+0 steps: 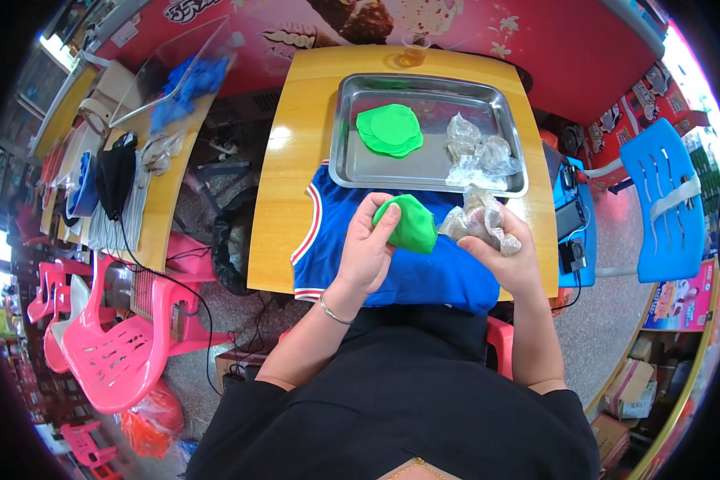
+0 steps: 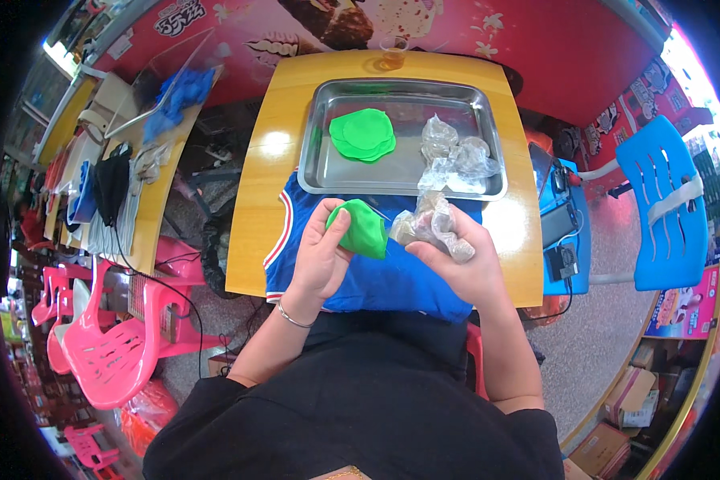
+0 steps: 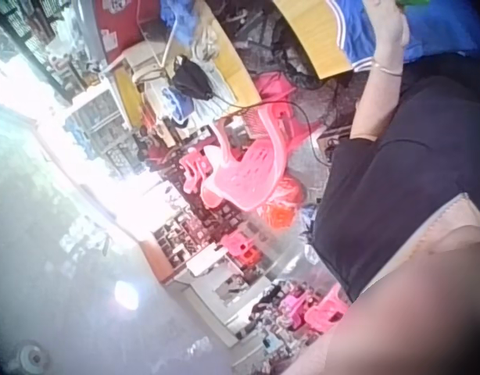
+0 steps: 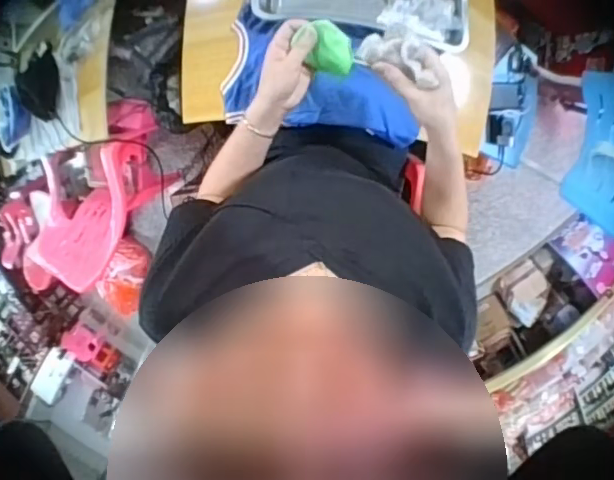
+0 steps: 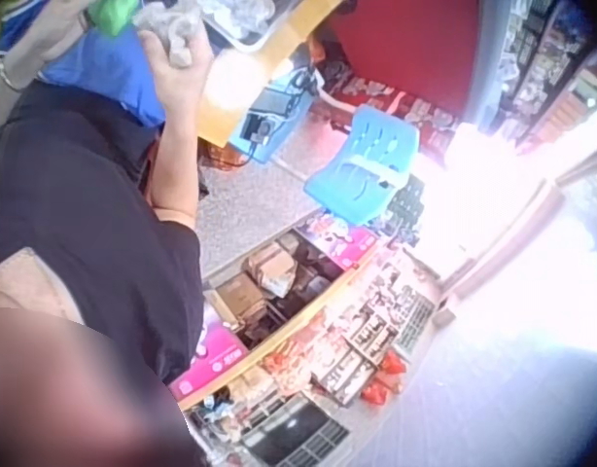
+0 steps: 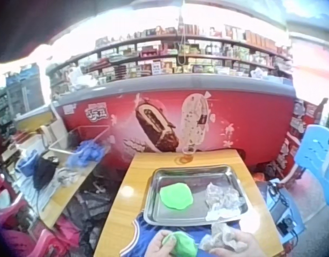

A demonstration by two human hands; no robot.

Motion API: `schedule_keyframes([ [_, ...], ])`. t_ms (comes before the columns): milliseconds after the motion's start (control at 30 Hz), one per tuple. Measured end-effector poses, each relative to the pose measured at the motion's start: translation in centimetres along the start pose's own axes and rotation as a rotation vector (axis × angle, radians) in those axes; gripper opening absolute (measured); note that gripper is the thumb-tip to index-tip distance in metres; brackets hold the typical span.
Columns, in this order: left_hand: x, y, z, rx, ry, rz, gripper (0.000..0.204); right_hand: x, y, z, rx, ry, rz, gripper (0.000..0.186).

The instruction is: The recorder is kneading and shaping pieces of green clay on a table, occasionally using a wooden stick and placing them in plastic bags.

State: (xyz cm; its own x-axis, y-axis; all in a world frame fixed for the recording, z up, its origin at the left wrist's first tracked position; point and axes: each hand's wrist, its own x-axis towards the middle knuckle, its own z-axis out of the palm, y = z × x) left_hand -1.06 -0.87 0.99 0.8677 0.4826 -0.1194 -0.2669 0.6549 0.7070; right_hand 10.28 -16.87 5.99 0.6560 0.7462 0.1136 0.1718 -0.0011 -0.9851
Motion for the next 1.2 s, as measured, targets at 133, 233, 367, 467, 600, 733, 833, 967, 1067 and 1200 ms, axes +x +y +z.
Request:
schedule_keyframes([
  [133, -0.1, 0.0, 0.3, -0.025, -0.013, 0.022, 0.011, 0.0, -0.5, 0.1, -0.145, 0.015, -0.033, 0.025],
  [233, -0.1, -0.2, 0.3, -0.023, -0.023, 0.047, 0.011, 0.1, -0.5, 0.3, -0.164, 0.038, -0.033, 0.024],
  [367, -0.3, -0.6, 0.7, -0.014, -0.054, 0.09, 0.01, 0.4, -0.1, 0.8, -0.164, 0.052, -0.047, 0.023],
  [467, -0.5, -0.6, 0.9, -0.003, -0.049, 0.062, 0.012, 0.5, 0.6, 1.0, -0.074, 0.048, 0.017, 0.023],
  [600, -0.6, 0.0, 1.1, 0.168, -0.053, 0.106, 0.013, 0.7, 0.4, 1.2, -0.119, 0.076, -0.049, 0.024],
  [733, -0.5, 0.9, 1.1, 0.461, -0.108, 0.058, 0.01, 0.7, -0.4, 1.4, -0.297, 0.061, -0.095, 0.025],
  [833, -0.5, 0.2, 1.2, 0.413, -0.096, 0.092, 0.009, 0.6, -0.2, 1.4, -0.254, 0.041, -0.085, 0.021],
  [967, -0.5, -1.1, 1.3, 0.131, -0.061, 0.111, 0.009, 0.7, 0.7, 1.1, -0.286, 0.025, -0.205, 0.02],
  [1067, -0.6, -1.3, 1.5, 0.076, -0.102, 0.11, 0.011, 0.4, 0.7, 1.1, -0.206, -0.015, -0.091, 0.019],
  [1200, -0.6, -1.7, 1.7, 0.061, -0.093, 0.095, 0.011, 0.5, 0.5, 1.4, -0.285, 0.089, -0.13, 0.02],
])
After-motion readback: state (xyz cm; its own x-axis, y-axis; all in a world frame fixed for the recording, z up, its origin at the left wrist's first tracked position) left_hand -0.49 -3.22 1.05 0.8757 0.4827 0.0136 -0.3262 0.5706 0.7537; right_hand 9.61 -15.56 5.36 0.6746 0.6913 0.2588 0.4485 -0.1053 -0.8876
